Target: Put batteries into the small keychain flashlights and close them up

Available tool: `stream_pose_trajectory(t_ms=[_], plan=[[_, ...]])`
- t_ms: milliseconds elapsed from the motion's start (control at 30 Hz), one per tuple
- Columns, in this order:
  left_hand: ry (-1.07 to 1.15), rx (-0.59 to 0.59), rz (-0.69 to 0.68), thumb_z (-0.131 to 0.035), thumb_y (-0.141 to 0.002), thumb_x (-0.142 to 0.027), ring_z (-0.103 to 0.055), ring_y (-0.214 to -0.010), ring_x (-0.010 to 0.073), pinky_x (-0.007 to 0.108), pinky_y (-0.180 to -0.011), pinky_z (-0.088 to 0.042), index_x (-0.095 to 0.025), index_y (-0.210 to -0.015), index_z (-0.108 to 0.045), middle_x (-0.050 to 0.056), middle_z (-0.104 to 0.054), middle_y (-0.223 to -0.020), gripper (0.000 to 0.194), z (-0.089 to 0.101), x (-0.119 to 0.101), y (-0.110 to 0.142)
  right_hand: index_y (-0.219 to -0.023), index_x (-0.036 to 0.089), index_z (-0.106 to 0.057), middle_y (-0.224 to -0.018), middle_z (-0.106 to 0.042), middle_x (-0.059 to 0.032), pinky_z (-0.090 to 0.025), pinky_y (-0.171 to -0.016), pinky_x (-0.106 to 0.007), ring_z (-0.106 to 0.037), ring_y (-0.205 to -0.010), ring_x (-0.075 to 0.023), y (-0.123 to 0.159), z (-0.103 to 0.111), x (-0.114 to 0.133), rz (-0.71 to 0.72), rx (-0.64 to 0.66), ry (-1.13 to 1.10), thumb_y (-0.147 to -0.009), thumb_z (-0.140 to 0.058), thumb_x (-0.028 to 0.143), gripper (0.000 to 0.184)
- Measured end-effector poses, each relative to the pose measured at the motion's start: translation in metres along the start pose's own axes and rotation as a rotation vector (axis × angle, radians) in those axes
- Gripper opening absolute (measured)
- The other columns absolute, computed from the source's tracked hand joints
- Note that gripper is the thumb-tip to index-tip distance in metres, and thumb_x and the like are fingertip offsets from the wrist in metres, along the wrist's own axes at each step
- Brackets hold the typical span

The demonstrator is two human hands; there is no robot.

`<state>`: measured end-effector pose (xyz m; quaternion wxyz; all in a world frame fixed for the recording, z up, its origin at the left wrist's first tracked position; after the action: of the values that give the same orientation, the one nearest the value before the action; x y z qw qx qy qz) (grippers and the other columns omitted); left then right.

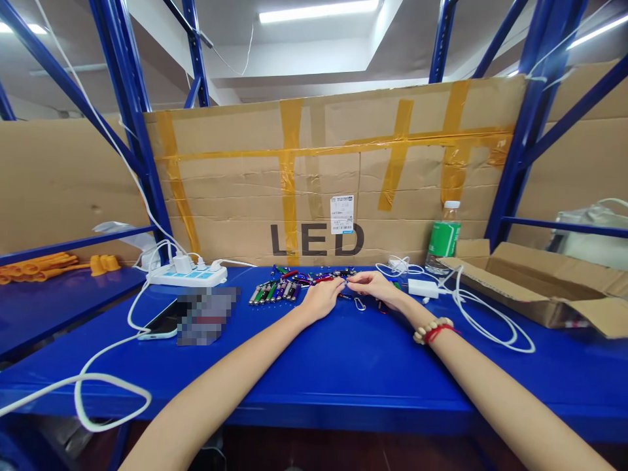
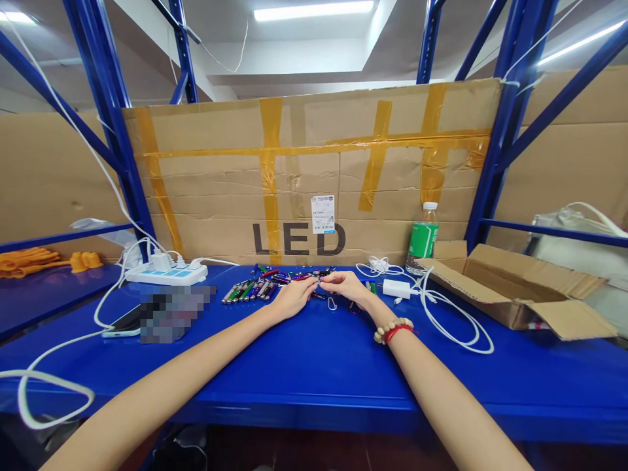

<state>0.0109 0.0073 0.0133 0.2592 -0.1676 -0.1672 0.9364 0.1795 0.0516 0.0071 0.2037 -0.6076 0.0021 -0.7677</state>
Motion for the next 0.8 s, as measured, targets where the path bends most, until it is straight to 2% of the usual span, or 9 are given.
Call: stream_pose_trajectory(t_ms=[233, 500, 800], plan=[[0.022, 0.02, -0.023, -0.026, -0.094, -0.031, -0.062, -0.083, 0.0167, 0.024, -0.07, -0.046, -0.023, -0.105, -0.055, 0.002, -0.066, -0.092, 0.032, 0.0021, -0.0008, 0.0017, -0.072, 0.013, -0.07, -0.068, -0.065, -0.0035, -0.041, -0.055, -0.026, -0.054, -0.059, -0.0118, 0.0046, -0.0001, 0.0053, 0.015, 0.003, 0.003, -0.046, -0.077, 0.041, 0.04], [0.033, 0.014, -0.102, -0.029, -0.093, -0.029, -0.061, -0.09, 0.0183, 0.027, -0.076, -0.046, -0.023, -0.106, -0.054, 0.004, -0.065, -0.099, 0.028, -0.0013, 0.0032, 0.002, -0.061, 0.013, -0.069, -0.068, -0.066, -0.0034, -0.045, -0.068, -0.03, -0.057, -0.064, -0.014, 0.0035, 0.0003, 0.0073, 0.079, 0.025, 0.019, -0.042, -0.079, 0.04, 0.034], [0.046, -0.029, -0.113, -0.033, -0.092, -0.027, -0.062, -0.088, 0.0181, 0.026, -0.076, -0.047, -0.023, -0.109, -0.054, 0.003, -0.066, -0.097, 0.027, -0.0019, 0.0027, 0.0026, -0.055, 0.013, -0.064, -0.058, -0.062, -0.001, -0.042, -0.06, -0.027, -0.053, -0.056, -0.0111, 0.004, -0.0015, 0.0096, 0.089, 0.03, 0.039, -0.042, -0.078, 0.044, 0.037]])
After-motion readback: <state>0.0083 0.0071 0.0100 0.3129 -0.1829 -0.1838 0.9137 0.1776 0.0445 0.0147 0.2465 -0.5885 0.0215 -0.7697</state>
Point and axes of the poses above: each hand's wrist, its own y-axis away from the middle knuckle, its own z-axis out of the back of the hand, x = y × z, the point moved 1 cm from there along -y, towards the middle knuckle
